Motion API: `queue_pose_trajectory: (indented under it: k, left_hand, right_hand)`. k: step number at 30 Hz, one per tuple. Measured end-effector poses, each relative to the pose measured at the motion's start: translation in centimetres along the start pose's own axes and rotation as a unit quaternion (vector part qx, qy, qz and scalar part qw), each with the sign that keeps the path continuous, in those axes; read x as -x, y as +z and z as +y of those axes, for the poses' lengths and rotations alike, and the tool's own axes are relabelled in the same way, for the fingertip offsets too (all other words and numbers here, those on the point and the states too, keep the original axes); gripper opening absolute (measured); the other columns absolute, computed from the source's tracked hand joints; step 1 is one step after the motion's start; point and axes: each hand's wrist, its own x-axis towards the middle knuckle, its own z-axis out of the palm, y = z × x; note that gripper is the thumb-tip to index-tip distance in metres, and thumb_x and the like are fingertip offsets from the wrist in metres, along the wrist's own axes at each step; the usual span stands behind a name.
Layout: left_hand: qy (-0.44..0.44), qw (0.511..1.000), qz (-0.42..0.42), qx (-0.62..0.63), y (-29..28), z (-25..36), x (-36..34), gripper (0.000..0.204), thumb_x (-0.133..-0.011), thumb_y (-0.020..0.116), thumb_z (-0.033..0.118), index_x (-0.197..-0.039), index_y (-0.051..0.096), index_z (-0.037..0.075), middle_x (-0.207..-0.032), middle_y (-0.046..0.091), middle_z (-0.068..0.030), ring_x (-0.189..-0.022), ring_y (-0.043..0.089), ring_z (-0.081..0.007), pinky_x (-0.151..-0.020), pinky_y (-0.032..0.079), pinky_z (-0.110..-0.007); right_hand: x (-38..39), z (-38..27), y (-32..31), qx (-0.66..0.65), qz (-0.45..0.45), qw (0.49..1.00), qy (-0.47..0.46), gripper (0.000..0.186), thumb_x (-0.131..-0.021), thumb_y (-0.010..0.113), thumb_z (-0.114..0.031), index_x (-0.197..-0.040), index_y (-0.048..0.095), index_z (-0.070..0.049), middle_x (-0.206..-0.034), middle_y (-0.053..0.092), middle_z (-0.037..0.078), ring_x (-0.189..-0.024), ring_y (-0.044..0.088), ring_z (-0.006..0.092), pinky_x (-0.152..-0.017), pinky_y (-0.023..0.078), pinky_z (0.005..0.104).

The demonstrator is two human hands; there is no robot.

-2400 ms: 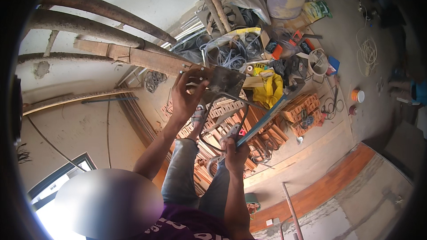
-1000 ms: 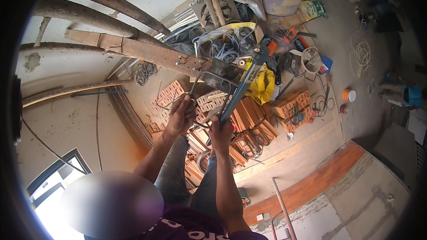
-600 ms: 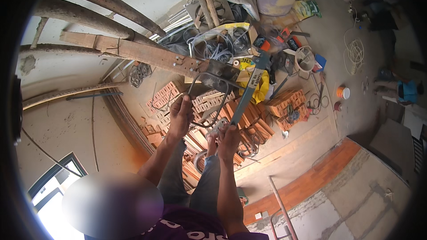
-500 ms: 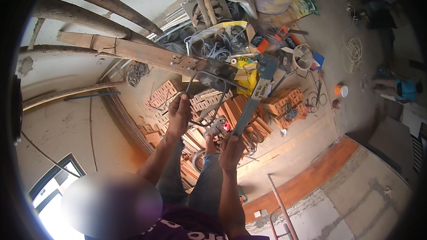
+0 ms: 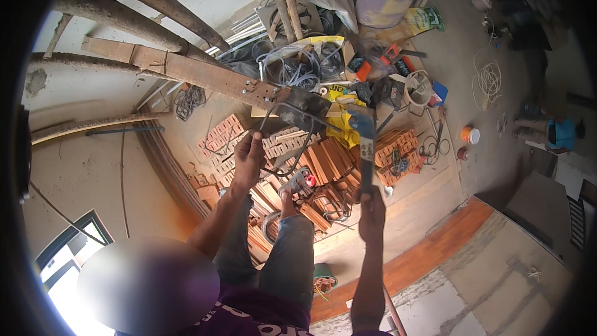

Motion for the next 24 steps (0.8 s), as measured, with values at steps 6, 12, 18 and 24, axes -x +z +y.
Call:
queue_pose_trajectory:
  k: [6, 12, 18, 24]
  left_hand:
    - [-0.016, 1.000, -0.016, -0.018, -0.6, 0.4, -0.1, 0.027, -0.100, 0.053, 0.033, -0.096, 0.061, 0.008, -0.052, 0.034, 0.0089, -0.044, 0.028, -0.0002, -0.039, 0.023, -0.020]
    - [-0.041, 0.997, -0.036, 0.060, -1.0, -0.5, -0.5, 0.025, -0.100, 0.053, 0.031, -0.097, 0.061, 0.008, -0.057, 0.028, 0.0109, -0.044, 0.022, -0.0003, -0.040, 0.020, -0.020]
    - [-0.044, 0.998, -0.023, 0.028, -1.2, 0.3, -0.9, 0.027, -0.099, 0.054, 0.034, -0.094, 0.061, 0.008, -0.055, 0.033, 0.0099, -0.044, 0.025, -0.0009, -0.039, 0.022, -0.021]
    - [-0.051, 0.998, -0.036, 0.020, -1.4, 0.7, -0.8, 0.028, -0.100, 0.053, 0.033, -0.097, 0.061, 0.006, -0.056, 0.031, 0.0110, -0.045, 0.023, -0.0004, -0.040, 0.020, -0.020]
  right_hand:
    - [-9.3, -2.8, -8.3, 0.294, -0.034, 0.951, -0.089, 0.038, -0.096, 0.054, -0.041, -0.094, 0.055, -0.004, -0.070, 0.048, 0.007, -0.063, 0.044, 0.0181, -0.060, 0.037, 0.0325]
    - [-19.5, -7.7, -11.8, 0.482, -0.134, 0.802, -0.326, 0.028, -0.082, 0.071, -0.027, -0.092, 0.061, -0.003, -0.074, 0.056, 0.008, -0.070, 0.052, 0.0254, -0.078, 0.036, 0.0395]
    - [-24.7, -11.2, -11.2, 0.512, -0.189, 0.760, -0.354, 0.030, -0.083, 0.071, -0.031, -0.090, 0.061, -0.003, -0.070, 0.054, 0.008, -0.068, 0.050, 0.0243, -0.077, 0.036, 0.0380]
    - [-26.8, -13.0, -9.8, 0.529, -0.254, 0.724, -0.361, 0.037, -0.084, 0.069, -0.037, -0.086, 0.062, -0.001, -0.072, 0.055, 0.010, -0.070, 0.048, 0.0266, -0.077, 0.036, 0.0381]
